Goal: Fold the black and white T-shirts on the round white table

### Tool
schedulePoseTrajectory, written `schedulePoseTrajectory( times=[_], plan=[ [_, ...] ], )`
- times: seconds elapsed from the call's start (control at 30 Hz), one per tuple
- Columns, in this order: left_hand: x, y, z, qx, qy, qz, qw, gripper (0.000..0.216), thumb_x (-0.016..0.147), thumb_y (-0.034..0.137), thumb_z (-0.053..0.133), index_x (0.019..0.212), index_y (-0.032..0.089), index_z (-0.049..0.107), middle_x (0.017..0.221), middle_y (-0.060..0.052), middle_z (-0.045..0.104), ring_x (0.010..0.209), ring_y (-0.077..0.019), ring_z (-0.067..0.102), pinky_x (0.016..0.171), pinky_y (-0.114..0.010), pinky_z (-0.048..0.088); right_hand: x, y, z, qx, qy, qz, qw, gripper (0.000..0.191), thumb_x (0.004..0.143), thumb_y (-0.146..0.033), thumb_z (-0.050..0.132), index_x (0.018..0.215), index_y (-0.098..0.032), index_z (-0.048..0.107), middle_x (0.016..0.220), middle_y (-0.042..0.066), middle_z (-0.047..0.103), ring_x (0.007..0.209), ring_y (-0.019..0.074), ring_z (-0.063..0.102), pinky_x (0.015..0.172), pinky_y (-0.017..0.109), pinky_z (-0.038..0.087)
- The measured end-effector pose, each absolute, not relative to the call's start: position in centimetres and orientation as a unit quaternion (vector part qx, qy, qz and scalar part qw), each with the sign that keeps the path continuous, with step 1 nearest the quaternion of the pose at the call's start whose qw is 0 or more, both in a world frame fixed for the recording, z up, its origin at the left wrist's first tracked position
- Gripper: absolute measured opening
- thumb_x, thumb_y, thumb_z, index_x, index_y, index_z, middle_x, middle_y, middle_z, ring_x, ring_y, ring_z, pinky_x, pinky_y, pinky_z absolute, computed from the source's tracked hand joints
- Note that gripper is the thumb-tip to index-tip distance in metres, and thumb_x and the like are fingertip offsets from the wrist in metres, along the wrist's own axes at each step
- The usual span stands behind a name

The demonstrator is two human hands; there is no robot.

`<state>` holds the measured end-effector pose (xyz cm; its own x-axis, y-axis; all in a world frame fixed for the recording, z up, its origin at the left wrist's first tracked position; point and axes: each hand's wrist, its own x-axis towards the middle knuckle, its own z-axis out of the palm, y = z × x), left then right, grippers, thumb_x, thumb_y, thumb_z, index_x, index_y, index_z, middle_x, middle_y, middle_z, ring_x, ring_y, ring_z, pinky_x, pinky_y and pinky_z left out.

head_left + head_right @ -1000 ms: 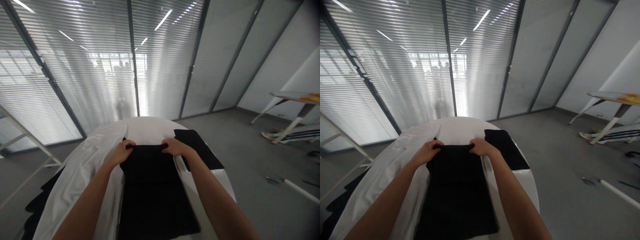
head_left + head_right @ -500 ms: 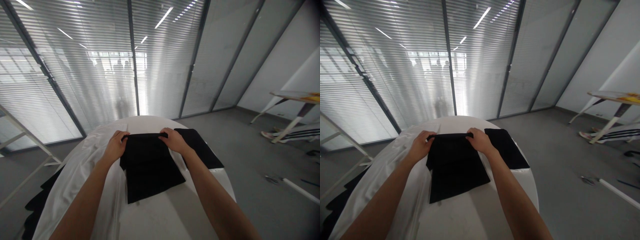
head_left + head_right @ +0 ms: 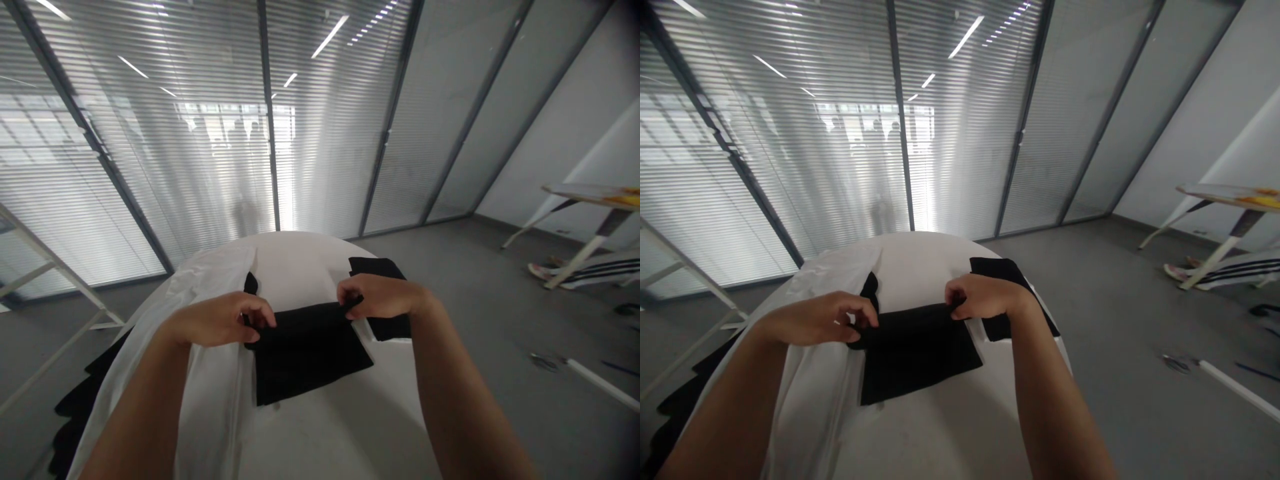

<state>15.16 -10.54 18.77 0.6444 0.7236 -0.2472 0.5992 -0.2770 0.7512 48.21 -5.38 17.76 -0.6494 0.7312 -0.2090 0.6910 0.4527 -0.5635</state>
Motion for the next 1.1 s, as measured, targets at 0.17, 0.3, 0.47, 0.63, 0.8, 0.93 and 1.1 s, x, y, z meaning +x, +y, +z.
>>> schedulePoseTrajectory(
  times=[0.17,0.3,0.47,0.63,0.8,0.93,1.1],
  plan=[
    [15.6,-10.5,18.2,0.790,0.424,0.012,0.443,0.041,0.080,0.043,0.061,0.117,0.027,0.066,0.094,-0.002,0.070,0.083,-0.0180,0.064,0.072,-0.026,0.048,47.4,-6.1,17.7,-0.393,-0.804,0.446,0.002,0.036,0.078,-0.035,0.065,0.110,-0.019,0.067,0.097,0.006,0.072,0.089,0.0203,0.066,0.075,0.026,0.048],
    [16.4,-8.9,15.3,0.802,0.512,0.064,0.300,0.044,0.085,0.048,0.052,0.116,0.022,0.067,0.094,-0.005,0.071,0.081,-0.0192,0.065,0.072,-0.027,0.046,46.2,-5.2,15.8,-0.436,-0.825,0.360,0.002,0.049,0.076,-0.033,0.067,0.124,-0.020,0.062,0.113,0.009,0.069,0.096,0.0229,0.066,0.082,0.031,0.049],
    [17.2,-6.9,11.1,0.801,0.518,-0.014,0.300,0.044,0.077,0.049,0.059,0.107,0.020,0.071,0.091,-0.006,0.072,0.077,-0.0215,0.065,0.066,-0.028,0.044,44.4,-3.5,12.4,-0.474,-0.830,0.287,-0.064,0.051,0.066,-0.022,0.072,0.116,-0.025,0.067,0.112,0.007,0.070,0.096,0.0260,0.067,0.078,0.033,0.050],
    [17.0,-6.3,10.0,0.805,0.486,-0.056,0.335,0.036,0.077,0.052,0.058,0.086,0.019,0.071,0.074,-0.003,0.069,0.063,-0.0181,0.060,0.056,-0.027,0.038,44.1,-2.5,11.2,-0.457,-0.835,0.287,-0.106,0.036,0.063,-0.028,0.078,0.098,-0.023,0.073,0.097,0.004,0.073,0.082,0.0232,0.068,0.066,0.029,0.048],
    [17.0,-6.1,10.3,0.824,0.452,0.001,0.342,0.031,0.077,0.046,0.061,0.084,0.017,0.068,0.080,-0.002,0.067,0.071,-0.0182,0.061,0.061,-0.026,0.041,44.5,-2.3,11.5,-0.425,-0.833,0.319,-0.153,0.026,0.067,-0.032,0.075,0.090,-0.021,0.074,0.087,0.002,0.072,0.075,0.0202,0.066,0.059,0.026,0.044],
    [16.9,-5.5,10.1,0.823,0.471,0.119,0.294,0.029,0.079,0.042,0.062,0.095,0.019,0.067,0.098,-0.004,0.066,0.092,-0.0210,0.062,0.081,-0.029,0.046,45.3,-1.8,11.7,-0.389,-0.851,0.333,-0.116,0.028,0.073,-0.036,0.070,0.093,-0.018,0.072,0.083,0.002,0.070,0.073,0.0188,0.063,0.060,0.026,0.043],
    [16.7,-4.3,8.7,0.791,0.534,0.252,0.159,0.029,0.085,0.033,0.058,0.110,0.020,0.063,0.110,-0.007,0.062,0.105,-0.0219,0.058,0.099,-0.036,0.043,46.0,-1.0,11.4,-0.436,-0.865,0.246,0.029,0.025,0.084,-0.034,0.061,0.099,-0.015,0.069,0.097,0.008,0.070,0.086,0.0208,0.063,0.074,0.027,0.045]
  ],
)
